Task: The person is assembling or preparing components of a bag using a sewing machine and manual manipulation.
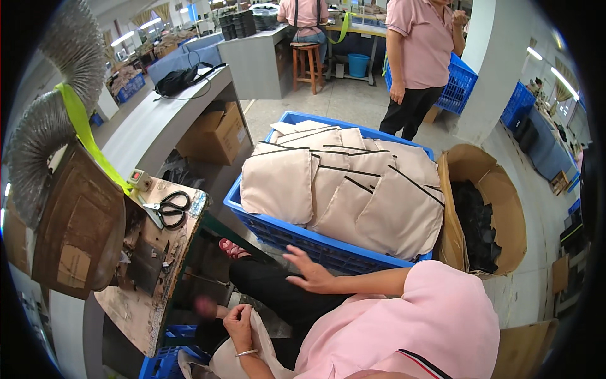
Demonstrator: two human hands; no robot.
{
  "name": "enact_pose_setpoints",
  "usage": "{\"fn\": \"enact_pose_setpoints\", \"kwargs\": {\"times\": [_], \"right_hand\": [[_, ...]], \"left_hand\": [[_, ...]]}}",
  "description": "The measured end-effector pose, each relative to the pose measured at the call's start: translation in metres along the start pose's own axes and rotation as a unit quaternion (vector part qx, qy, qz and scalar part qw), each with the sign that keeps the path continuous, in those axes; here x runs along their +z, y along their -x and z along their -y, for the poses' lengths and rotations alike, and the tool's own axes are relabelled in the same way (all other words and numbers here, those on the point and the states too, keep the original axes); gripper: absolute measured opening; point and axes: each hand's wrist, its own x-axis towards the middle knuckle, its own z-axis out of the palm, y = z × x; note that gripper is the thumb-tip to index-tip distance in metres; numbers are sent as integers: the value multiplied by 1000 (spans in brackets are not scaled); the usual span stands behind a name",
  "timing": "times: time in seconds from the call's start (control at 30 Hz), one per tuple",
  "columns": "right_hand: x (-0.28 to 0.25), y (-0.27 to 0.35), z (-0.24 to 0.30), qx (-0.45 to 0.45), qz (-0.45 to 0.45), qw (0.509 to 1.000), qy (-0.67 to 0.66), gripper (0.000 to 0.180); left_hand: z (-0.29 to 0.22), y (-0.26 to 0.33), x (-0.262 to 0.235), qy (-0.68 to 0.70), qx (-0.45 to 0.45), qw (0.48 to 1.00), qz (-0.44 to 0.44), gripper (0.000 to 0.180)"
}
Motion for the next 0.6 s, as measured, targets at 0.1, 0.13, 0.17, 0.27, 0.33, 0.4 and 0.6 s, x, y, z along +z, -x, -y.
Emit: {"fn": "enact_pose_setpoints", "kwargs": {"times": [0.1,0.13,0.17,0.27,0.33,0.4,0.6], "right_hand": [[17,-16,14,-141,28,989,44,63],[21,-18,17,-168,83,980,72,61],[24,-19,18,-194,137,966,100,60],[30,-20,10,-217,136,957,135,57],[35,-17,10,-223,136,954,146,57],[43,-10,19,-162,132,953,218,60],[46,-3,35,-134,133,944,270,63]], "left_hand": [[4,-3,-1,5,-8,1000,8,15],[5,-2,-2,4,-8,1000,9,15],[2,-2,-1,6,-10,1000,9,15],[0,-2,0,14,-13,1000,8,15],[2,-2,1,19,-13,1000,3,15],[6,-4,0,8,-7,1000,11,15],[6,-3,1,6,-4,1000,18,16]]}}
